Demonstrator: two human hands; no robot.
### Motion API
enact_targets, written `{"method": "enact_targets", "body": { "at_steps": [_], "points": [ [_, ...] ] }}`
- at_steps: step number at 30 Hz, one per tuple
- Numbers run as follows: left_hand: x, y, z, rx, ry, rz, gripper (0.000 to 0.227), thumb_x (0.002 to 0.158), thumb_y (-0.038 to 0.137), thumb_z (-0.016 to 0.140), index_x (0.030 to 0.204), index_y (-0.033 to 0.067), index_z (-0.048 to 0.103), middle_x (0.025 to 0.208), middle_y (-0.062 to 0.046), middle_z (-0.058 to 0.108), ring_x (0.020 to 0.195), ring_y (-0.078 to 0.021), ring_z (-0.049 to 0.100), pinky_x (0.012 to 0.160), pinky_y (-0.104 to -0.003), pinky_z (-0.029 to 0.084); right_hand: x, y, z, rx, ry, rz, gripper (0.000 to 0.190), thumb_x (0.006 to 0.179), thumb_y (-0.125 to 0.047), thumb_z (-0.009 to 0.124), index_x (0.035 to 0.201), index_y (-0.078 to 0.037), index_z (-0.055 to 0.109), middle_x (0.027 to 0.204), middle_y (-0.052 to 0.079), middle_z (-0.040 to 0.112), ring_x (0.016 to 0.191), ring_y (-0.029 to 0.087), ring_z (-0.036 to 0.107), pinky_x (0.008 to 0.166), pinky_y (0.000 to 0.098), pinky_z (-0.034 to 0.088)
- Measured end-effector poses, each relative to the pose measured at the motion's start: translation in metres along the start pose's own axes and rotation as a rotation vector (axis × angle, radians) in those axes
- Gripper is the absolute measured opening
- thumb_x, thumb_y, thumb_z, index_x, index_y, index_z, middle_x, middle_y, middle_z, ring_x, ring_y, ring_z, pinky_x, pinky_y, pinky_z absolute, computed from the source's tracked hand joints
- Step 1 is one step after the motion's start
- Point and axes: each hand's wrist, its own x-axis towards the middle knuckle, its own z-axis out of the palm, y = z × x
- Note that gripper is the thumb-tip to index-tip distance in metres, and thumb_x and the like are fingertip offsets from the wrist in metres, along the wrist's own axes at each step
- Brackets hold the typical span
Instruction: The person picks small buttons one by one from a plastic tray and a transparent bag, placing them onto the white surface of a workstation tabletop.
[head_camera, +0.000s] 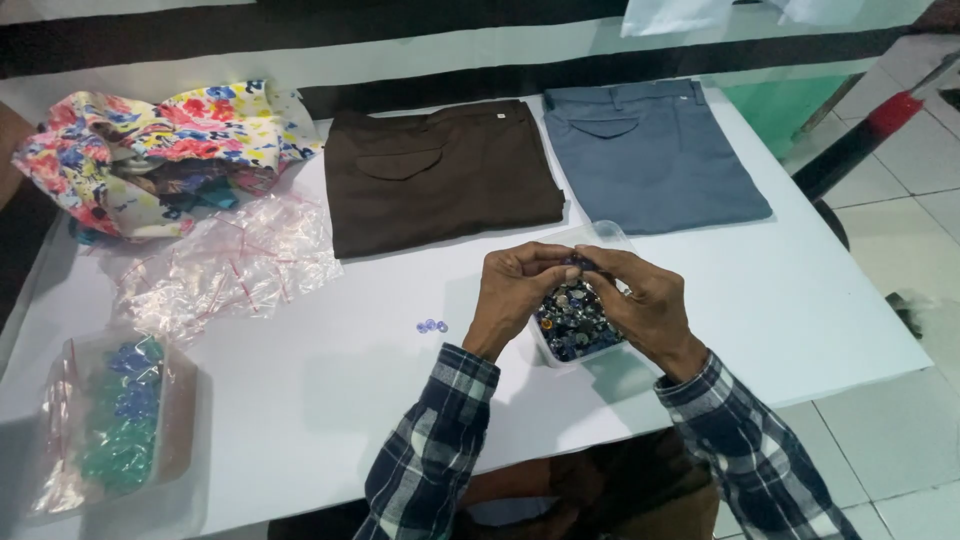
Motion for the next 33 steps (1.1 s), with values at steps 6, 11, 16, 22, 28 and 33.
{"method": "enact_targets", "body": {
  "at_steps": [6, 11, 16, 22, 28, 33],
  "points": [
    [-0.043, 0.048, -0.029, 0.161, 0.08, 0.138, 0.026, 0.078, 0.006, 0.084, 0.104, 0.0052, 0.077, 0.091, -0.014, 0.079, 0.088, -0.0193, 0.076, 0.08, -0.027, 0.063, -0.004, -0.061, 0.032, 0.012, 0.038, -0.068, 0.026, 0.085, 0.009, 0.075, 0.108, -0.002, 0.076, 0.095, 0.021, 0.077, 0.091, 0.038, 0.074, 0.068, 0.0424, 0.064],
    [-0.089, 0.054, -0.081, 0.43, 0.24, 0.134, 0.023, 0.076, 0.007, 0.086, 0.098, 0.013, 0.08, 0.085, -0.007, 0.08, 0.083, -0.0179, 0.077, 0.078, -0.029, 0.063, -0.027, -0.065, 0.09, 0.049, -0.039, -0.027, 0.021, 0.082, -0.001, 0.079, 0.102, -0.009, 0.078, 0.09, 0.01, 0.079, 0.077, 0.026, 0.077, 0.056, 0.0294, 0.062],
    [-0.126, 0.024, -0.121, 0.694, 0.373, 0.098, 0.019, 0.079, 0.008, 0.084, 0.096, 0.0152, 0.08, 0.081, -0.006, 0.08, 0.08, -0.0221, 0.077, 0.077, -0.034, 0.063, -0.066, -0.029, 0.138, 0.001, -0.19, 0.038, 0.018, 0.085, -0.011, 0.08, 0.102, -0.01, 0.075, 0.092, 0.008, 0.079, 0.072, 0.022, 0.076, 0.055, 0.0303, 0.062],
    [-0.122, -0.021, -0.141, 1.024, 0.353, 0.053, 0.017, 0.085, 0.014, 0.078, 0.101, 0.0201, 0.076, 0.083, -0.001, 0.078, 0.084, -0.0181, 0.074, 0.081, -0.03, 0.057, -0.076, -0.013, 0.163, -0.064, -0.358, 0.156, 0.02, 0.089, -0.019, 0.077, 0.107, -0.011, 0.073, 0.092, 0.009, 0.078, 0.073, 0.023, 0.076, 0.056, 0.0277, 0.063],
    [-0.116, -0.001, -0.13, 1.149, 0.359, 0.06, 0.025, 0.085, 0.009, 0.076, 0.109, 0.0172, 0.072, 0.091, -0.003, 0.078, 0.09, -0.0218, 0.074, 0.084, -0.034, 0.056, -0.064, -0.018, 0.164, -0.03, -0.362, 0.167, 0.022, 0.089, -0.018, 0.075, 0.11, -0.011, 0.072, 0.098, 0.011, 0.078, 0.079, 0.025, 0.077, 0.059, 0.0313, 0.064],
    [-0.126, -0.021, -0.141, 1.084, 0.357, 0.086, 0.024, 0.089, 0.015, 0.073, 0.11, 0.0227, 0.07, 0.099, 0.002, 0.077, 0.093, -0.0178, 0.072, 0.088, -0.032, 0.055, -0.073, -0.018, 0.158, -0.031, -0.35, 0.125, 0.022, 0.089, -0.016, 0.074, 0.111, -0.012, 0.071, 0.099, 0.007, 0.077, 0.086, 0.023, 0.076, 0.065, 0.0284, 0.065]
  ]
}}
